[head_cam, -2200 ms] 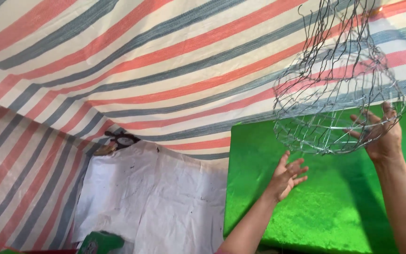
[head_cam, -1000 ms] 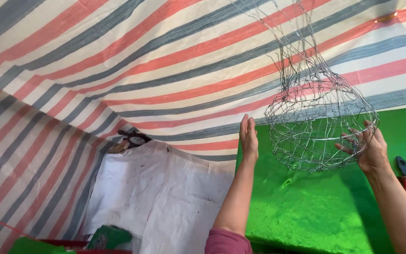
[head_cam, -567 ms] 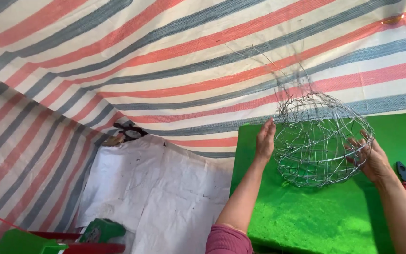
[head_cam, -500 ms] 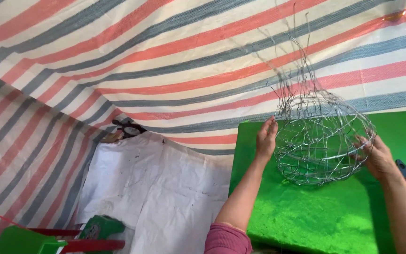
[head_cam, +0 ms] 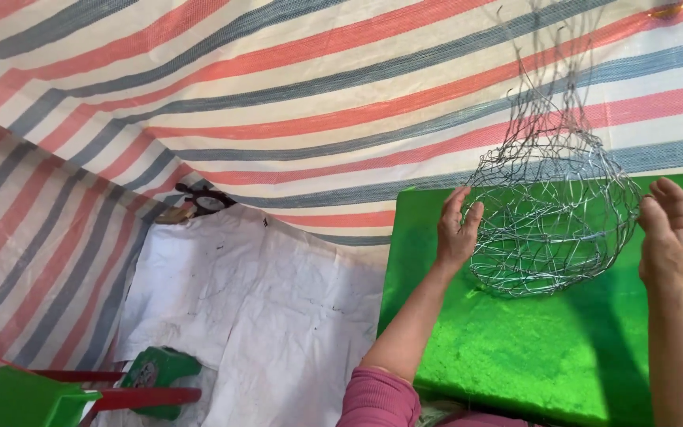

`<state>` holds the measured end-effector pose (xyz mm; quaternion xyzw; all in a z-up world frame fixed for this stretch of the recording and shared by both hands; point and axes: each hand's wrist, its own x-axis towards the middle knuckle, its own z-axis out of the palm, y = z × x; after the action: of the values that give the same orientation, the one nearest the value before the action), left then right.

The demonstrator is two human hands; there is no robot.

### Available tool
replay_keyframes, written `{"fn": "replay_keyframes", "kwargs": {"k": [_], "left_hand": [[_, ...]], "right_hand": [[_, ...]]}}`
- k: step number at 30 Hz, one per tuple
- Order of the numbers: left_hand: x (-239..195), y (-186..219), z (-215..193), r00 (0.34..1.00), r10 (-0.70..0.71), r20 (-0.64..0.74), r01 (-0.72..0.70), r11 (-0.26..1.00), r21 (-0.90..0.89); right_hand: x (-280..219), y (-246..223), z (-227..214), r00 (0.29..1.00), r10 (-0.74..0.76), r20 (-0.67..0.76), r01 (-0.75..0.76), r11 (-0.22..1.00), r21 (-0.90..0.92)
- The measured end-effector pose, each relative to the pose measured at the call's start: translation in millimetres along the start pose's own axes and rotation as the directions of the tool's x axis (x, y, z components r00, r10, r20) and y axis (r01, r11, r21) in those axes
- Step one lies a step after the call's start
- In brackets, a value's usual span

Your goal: Refining the details of a wire mesh structure by trimming and bending wire ends with pliers.

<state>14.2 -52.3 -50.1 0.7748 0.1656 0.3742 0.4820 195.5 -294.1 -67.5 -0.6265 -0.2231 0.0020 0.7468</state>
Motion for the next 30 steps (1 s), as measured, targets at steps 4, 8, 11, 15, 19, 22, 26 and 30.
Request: {"fn": "replay_keyframes", "kwargs": {"k": [4, 8, 11, 15, 19, 22, 26, 30], "left_hand": [[-8.6, 15.2, -8.9, 0.982, -0.187, -0.014, 0.186, 0.981, -0.057], [-16.9, 31.0, -15.4, 0.928, -0.358, 0.106, 0.358, 0.933, 0.018], [-24.5, 33.5, -12.8, 0.907, -0.385, 0.174, 0.379, 0.923, 0.064], [-37.2, 22.6, -4.4, 0.94, -0.302, 0.157, 0.301, 0.953, 0.034], [-55.6, 11.3, -0.5, 0.966, -0.208, 0.157, 0.2, 0.978, 0.064], [-68.6, 5.0, -0.4, 0.986, -0.079, 0.144, 0.068, 0.994, 0.082], [-86.3, 3.7, -3.5, 0.988, 0.042, 0.146, -0.057, 0.993, 0.1], [-99.5, -11.7, 1.3, 0.981, 0.149, 0.124, -0.164, 0.979, 0.122]], "right_hand": [[-17.1, -35.2, 20.9, 0.982, -0.166, 0.094, 0.184, 0.955, -0.232], [-25.3, -24.3, 24.5, 0.899, -0.423, 0.114, 0.411, 0.721, -0.558], [-37.3, -29.3, 32.3, 0.891, -0.415, 0.187, 0.445, 0.709, -0.547], [-52.7, -24.3, 28.8, 0.905, -0.374, 0.2, 0.413, 0.666, -0.621], [-65.3, -20.0, 20.4, 0.934, -0.323, 0.154, 0.345, 0.695, -0.631], [-80.0, -19.8, 17.4, 0.936, -0.321, 0.143, 0.338, 0.716, -0.611], [-102.0, -11.3, 10.6, 0.911, -0.394, 0.122, 0.388, 0.721, -0.574], [-120.3, -6.1, 3.4, 0.909, -0.402, 0.105, 0.383, 0.711, -0.589]]}}
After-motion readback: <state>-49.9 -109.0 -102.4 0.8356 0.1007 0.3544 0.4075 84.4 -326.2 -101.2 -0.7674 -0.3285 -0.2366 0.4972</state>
